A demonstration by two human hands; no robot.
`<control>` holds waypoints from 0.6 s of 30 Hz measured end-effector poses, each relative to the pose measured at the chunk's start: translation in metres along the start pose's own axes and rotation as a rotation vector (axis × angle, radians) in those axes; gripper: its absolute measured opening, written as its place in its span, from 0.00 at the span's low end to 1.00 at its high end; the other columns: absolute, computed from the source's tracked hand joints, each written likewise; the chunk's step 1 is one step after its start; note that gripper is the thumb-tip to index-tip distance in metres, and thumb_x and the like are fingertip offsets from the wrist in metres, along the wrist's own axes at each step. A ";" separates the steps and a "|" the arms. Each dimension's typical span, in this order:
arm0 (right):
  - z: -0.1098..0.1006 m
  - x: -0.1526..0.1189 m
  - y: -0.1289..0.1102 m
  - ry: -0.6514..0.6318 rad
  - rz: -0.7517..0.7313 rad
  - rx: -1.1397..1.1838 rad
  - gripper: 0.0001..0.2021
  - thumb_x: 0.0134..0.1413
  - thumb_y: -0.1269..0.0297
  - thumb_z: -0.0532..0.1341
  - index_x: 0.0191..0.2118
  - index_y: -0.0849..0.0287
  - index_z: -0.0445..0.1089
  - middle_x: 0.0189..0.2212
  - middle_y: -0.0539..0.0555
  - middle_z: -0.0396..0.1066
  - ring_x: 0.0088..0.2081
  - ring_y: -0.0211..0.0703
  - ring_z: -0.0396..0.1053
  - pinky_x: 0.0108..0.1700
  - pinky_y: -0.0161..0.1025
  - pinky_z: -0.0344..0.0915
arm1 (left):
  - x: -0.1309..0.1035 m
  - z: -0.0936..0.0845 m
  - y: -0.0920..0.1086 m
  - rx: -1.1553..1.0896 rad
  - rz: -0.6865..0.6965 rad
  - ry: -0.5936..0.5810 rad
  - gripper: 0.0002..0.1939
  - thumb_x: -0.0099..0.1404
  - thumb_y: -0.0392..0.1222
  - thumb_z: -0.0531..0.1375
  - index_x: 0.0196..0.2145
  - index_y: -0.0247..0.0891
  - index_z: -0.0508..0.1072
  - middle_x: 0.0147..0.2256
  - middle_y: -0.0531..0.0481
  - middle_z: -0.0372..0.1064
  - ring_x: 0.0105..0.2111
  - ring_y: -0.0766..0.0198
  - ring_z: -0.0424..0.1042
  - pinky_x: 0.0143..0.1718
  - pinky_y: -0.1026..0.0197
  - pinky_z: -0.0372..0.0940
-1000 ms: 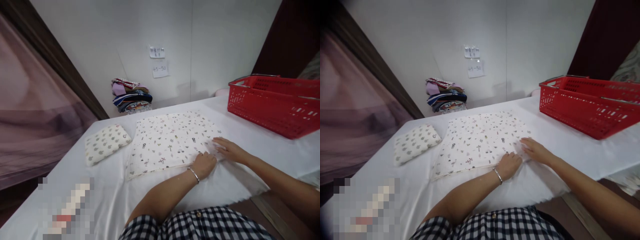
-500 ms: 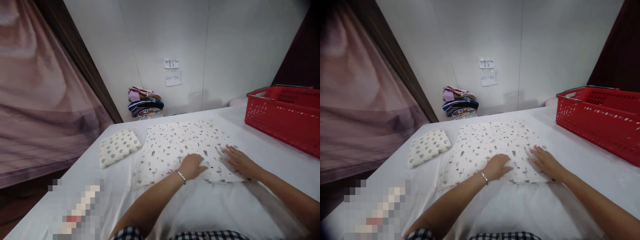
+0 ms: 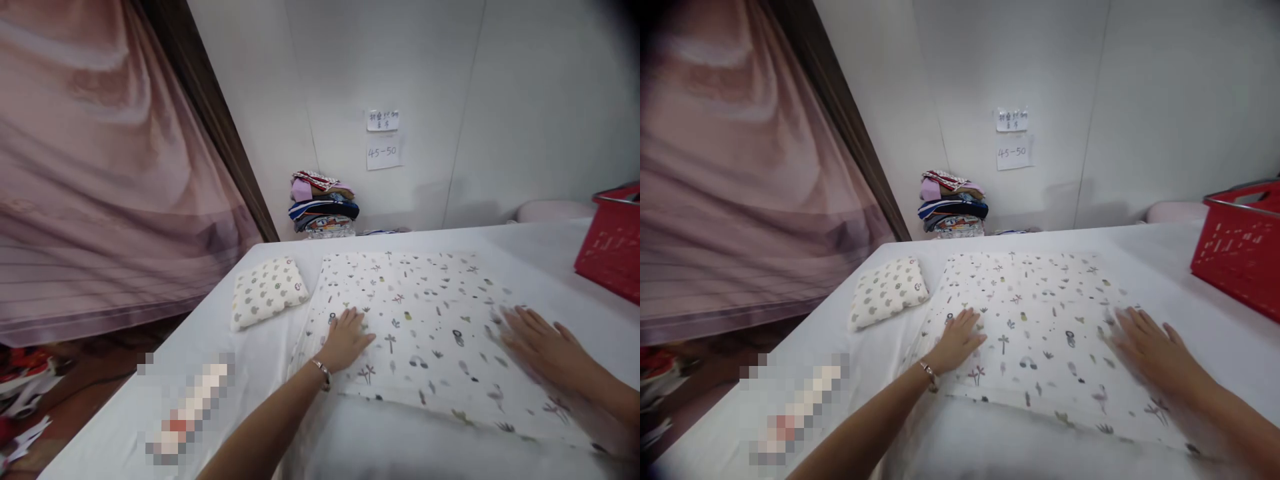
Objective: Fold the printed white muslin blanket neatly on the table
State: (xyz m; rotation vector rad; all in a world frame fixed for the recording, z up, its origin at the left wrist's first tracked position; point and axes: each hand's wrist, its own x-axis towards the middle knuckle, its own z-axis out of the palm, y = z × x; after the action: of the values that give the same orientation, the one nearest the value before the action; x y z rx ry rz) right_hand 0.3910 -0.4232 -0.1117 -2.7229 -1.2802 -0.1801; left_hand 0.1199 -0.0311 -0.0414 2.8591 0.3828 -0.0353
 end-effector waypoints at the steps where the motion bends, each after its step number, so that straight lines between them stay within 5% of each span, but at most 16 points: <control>1: -0.004 0.014 -0.008 -0.013 -0.007 -0.003 0.24 0.53 0.50 0.44 0.51 0.43 0.68 0.63 0.50 0.51 0.66 0.57 0.37 0.62 0.65 0.40 | 0.008 -0.006 -0.005 0.011 -0.030 0.028 0.35 0.67 0.64 0.40 0.64 0.42 0.52 0.65 0.45 0.42 0.65 0.53 0.41 0.62 0.42 0.43; 5: -0.013 0.071 -0.032 -0.114 0.111 0.078 0.33 0.56 0.47 0.41 0.63 0.57 0.54 0.66 0.56 0.41 0.66 0.51 0.36 0.63 0.56 0.43 | 0.036 -0.018 -0.042 0.150 -0.197 0.148 0.33 0.67 0.62 0.44 0.62 0.41 0.55 0.65 0.44 0.42 0.65 0.49 0.40 0.63 0.40 0.39; 10: 0.002 0.092 -0.011 -0.141 0.209 0.061 0.34 0.56 0.46 0.42 0.62 0.60 0.55 0.64 0.59 0.47 0.66 0.52 0.40 0.63 0.53 0.43 | 0.040 -0.006 -0.084 0.202 -0.258 0.157 0.33 0.67 0.61 0.44 0.62 0.39 0.57 0.64 0.43 0.46 0.65 0.50 0.44 0.63 0.43 0.42; 15: 0.005 0.088 -0.001 -0.201 0.216 0.033 0.34 0.56 0.45 0.40 0.63 0.56 0.54 0.65 0.55 0.44 0.66 0.47 0.36 0.64 0.50 0.40 | 0.041 -0.002 -0.084 0.189 -0.278 0.167 0.31 0.67 0.61 0.44 0.61 0.40 0.58 0.64 0.43 0.48 0.64 0.49 0.45 0.62 0.41 0.43; 18: -0.008 0.115 -0.016 -0.183 0.208 0.025 0.34 0.58 0.46 0.39 0.65 0.57 0.51 0.66 0.56 0.41 0.67 0.47 0.34 0.64 0.50 0.39 | 0.065 -0.009 -0.074 0.170 -0.302 0.163 0.33 0.66 0.62 0.44 0.61 0.41 0.57 0.64 0.42 0.48 0.64 0.48 0.45 0.62 0.40 0.44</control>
State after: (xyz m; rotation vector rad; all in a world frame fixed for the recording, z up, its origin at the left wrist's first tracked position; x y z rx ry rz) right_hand 0.4513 -0.3278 -0.0846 -2.8816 -1.0182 0.1077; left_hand 0.1629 0.0571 -0.0552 2.9506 0.8813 0.1153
